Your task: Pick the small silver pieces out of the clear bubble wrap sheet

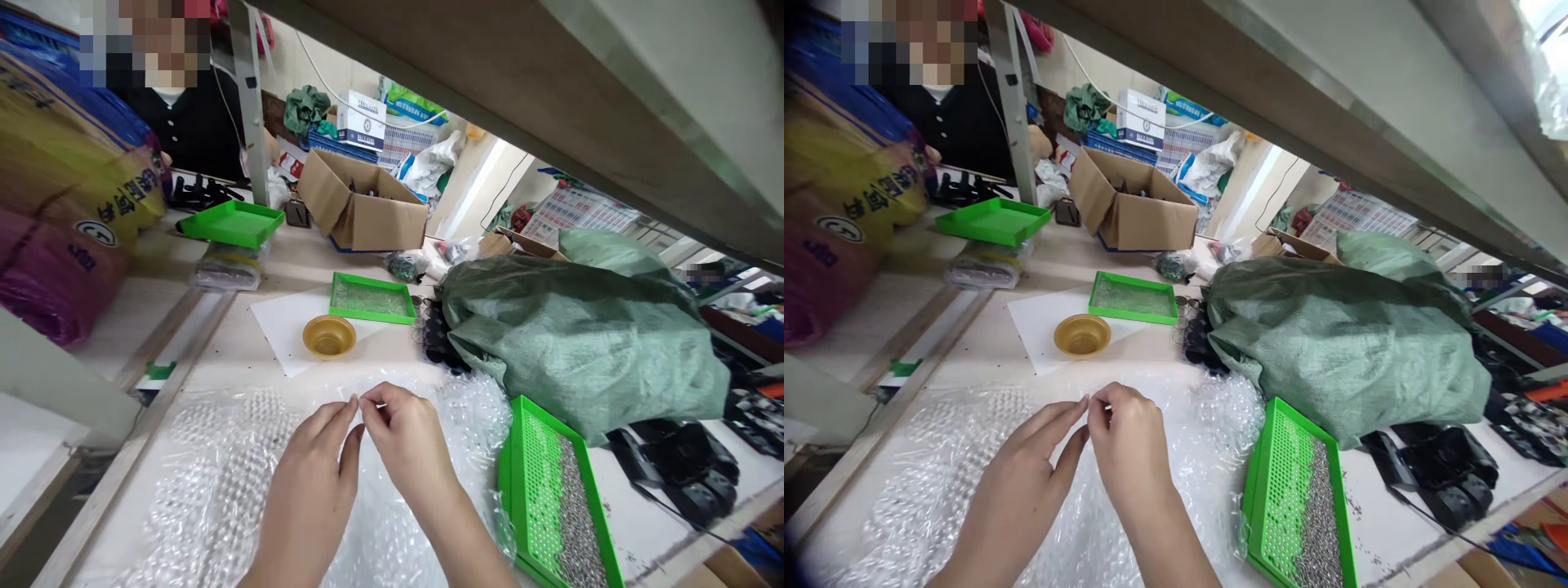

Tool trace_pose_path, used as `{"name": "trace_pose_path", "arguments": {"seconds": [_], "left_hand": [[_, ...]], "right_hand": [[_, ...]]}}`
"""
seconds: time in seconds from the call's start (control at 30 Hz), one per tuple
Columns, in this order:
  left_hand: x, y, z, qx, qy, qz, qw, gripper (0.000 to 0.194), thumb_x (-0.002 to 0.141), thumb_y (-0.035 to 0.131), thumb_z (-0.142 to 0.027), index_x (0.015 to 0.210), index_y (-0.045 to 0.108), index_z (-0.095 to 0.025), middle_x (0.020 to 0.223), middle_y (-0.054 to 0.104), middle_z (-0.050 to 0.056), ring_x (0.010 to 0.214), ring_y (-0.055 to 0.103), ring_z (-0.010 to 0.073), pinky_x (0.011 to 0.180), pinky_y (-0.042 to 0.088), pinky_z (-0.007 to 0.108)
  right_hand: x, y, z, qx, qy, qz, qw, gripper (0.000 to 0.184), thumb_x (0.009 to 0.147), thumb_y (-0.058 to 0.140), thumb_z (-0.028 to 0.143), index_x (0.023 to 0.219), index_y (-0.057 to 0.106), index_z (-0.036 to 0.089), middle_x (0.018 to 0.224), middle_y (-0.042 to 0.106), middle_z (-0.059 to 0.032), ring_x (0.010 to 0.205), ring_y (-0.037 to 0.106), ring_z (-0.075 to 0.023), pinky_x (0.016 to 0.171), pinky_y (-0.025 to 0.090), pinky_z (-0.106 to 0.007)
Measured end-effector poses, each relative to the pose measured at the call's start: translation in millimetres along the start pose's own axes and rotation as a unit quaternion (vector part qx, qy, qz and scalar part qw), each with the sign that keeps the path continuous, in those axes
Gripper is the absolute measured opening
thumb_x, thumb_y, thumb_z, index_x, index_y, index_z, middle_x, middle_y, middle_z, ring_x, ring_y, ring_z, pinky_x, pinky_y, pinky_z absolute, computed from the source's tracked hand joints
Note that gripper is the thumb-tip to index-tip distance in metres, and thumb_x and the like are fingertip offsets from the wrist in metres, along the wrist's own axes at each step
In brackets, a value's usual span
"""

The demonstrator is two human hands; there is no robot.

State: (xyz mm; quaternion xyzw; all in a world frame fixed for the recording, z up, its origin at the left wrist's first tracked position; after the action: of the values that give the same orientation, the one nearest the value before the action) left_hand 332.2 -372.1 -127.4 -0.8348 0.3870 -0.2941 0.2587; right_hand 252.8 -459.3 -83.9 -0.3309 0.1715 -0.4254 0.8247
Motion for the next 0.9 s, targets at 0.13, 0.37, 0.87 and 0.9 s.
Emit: {"name": "trace_pose_path", "arguments": {"seconds": [0.13, 0.37, 0.87, 0.9], "left_hand": [[1, -3.0, -2, -0.030, -0.006, -0.007, 0.999, 0.032, 0.089, 0.040, -0.027, 0.105, 0.067, -0.021, 0.099, 0.070, 0.002, 0.088, 0.065, 0.0198, 0.074, 0.052, 0.034], [5, -7.2, 3, -0.118, -0.092, 0.005, 0.989, 0.025, 0.086, 0.049, -0.038, 0.094, 0.068, -0.025, 0.093, 0.071, -0.001, 0.085, 0.066, 0.0177, 0.072, 0.052, 0.032], [-2, -0.6, 3, -0.103, -0.053, 0.002, 0.993, 0.027, 0.090, 0.043, -0.026, 0.100, 0.067, -0.021, 0.095, 0.070, 0.001, 0.086, 0.065, 0.0185, 0.075, 0.053, 0.035], [-2, -0.3, 3, -0.102, -0.050, 0.004, 0.993, 0.027, 0.091, 0.043, -0.026, 0.100, 0.068, -0.021, 0.095, 0.070, 0.001, 0.085, 0.065, 0.0182, 0.074, 0.054, 0.034]], "right_hand": [[0, 0, -2, -0.010, 0.000, 0.001, 1.000, 0.012, 0.079, 0.053, 0.013, 0.070, 0.057, 0.019, 0.066, 0.062, 0.0022, 0.059, 0.056, -0.0120, 0.058, 0.037, -0.024], [-2, 9, -18, 0.205, 0.059, 0.031, 0.977, 0.014, 0.082, 0.052, 0.030, 0.075, 0.059, 0.019, 0.067, 0.063, 0.0013, 0.062, 0.060, -0.0140, 0.061, 0.050, -0.026], [-9, 11, -24, 0.153, 0.035, 0.031, 0.987, 0.024, 0.082, 0.051, 0.033, 0.090, 0.070, 0.020, 0.081, 0.071, -0.0031, 0.070, 0.064, -0.0188, 0.069, 0.054, -0.033], [-9, 11, -25, 0.156, 0.033, 0.036, 0.987, 0.025, 0.082, 0.051, 0.034, 0.090, 0.071, 0.021, 0.081, 0.071, -0.0030, 0.071, 0.065, -0.0189, 0.069, 0.054, -0.033]]}}
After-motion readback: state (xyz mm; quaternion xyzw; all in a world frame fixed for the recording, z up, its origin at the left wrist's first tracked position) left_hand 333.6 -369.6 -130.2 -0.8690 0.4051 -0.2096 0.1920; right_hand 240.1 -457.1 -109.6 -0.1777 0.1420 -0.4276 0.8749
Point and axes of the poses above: each hand's wrist, its own x-axis towards the middle knuckle, its own y-axis out of the palm, z = x × y, the point moved 1 cm from there along x, towards the middle knuckle
